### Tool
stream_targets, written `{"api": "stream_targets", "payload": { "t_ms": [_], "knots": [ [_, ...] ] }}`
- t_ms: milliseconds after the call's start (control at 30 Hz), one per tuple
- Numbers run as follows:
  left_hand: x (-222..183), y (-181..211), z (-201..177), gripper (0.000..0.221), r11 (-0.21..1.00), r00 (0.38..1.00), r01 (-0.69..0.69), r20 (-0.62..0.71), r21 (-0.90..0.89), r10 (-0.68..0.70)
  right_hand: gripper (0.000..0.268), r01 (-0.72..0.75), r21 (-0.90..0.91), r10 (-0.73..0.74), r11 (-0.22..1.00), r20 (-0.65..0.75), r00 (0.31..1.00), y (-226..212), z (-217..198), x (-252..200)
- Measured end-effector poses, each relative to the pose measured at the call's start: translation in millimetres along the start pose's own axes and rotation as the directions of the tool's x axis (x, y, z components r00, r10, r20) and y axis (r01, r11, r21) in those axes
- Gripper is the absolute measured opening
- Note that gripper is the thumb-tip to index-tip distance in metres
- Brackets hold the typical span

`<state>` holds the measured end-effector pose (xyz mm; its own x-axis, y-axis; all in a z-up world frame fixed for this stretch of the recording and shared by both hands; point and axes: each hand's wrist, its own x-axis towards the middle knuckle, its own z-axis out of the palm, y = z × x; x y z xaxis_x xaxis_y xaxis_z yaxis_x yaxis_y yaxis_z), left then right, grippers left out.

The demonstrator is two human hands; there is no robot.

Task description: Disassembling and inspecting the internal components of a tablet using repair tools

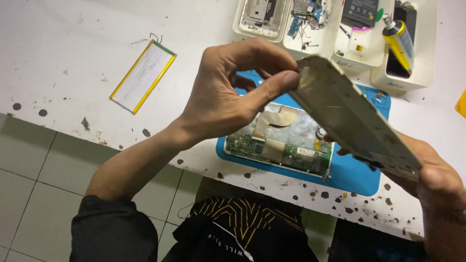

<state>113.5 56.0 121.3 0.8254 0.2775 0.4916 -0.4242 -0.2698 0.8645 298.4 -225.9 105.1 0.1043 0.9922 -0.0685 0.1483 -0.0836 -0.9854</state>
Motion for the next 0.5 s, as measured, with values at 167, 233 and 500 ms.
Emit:
{"api": "stream_targets", "payload": {
  "t_ms": [167,233,500],
  "knots": [
    [20,-6,-14,0.008,0.968,0.993,-0.107,-0.016,0.229,0.113,0.063,0.165,0.729,-0.163,0.664,-0.074,0.984,89,-45,-33],
    [28,-11,-22,0.014,0.928,0.979,-0.199,0.023,0.315,0.202,0.066,0.161,0.774,-0.155,0.613,-0.082,0.985,82,-39,-20],
    [26,-39,-4,0.027,0.937,0.921,0.293,0.319,-0.19,-0.223,0.08,0.107,0.939,-0.08,0.327,-0.085,0.993,46,7,20]
  ]
}}
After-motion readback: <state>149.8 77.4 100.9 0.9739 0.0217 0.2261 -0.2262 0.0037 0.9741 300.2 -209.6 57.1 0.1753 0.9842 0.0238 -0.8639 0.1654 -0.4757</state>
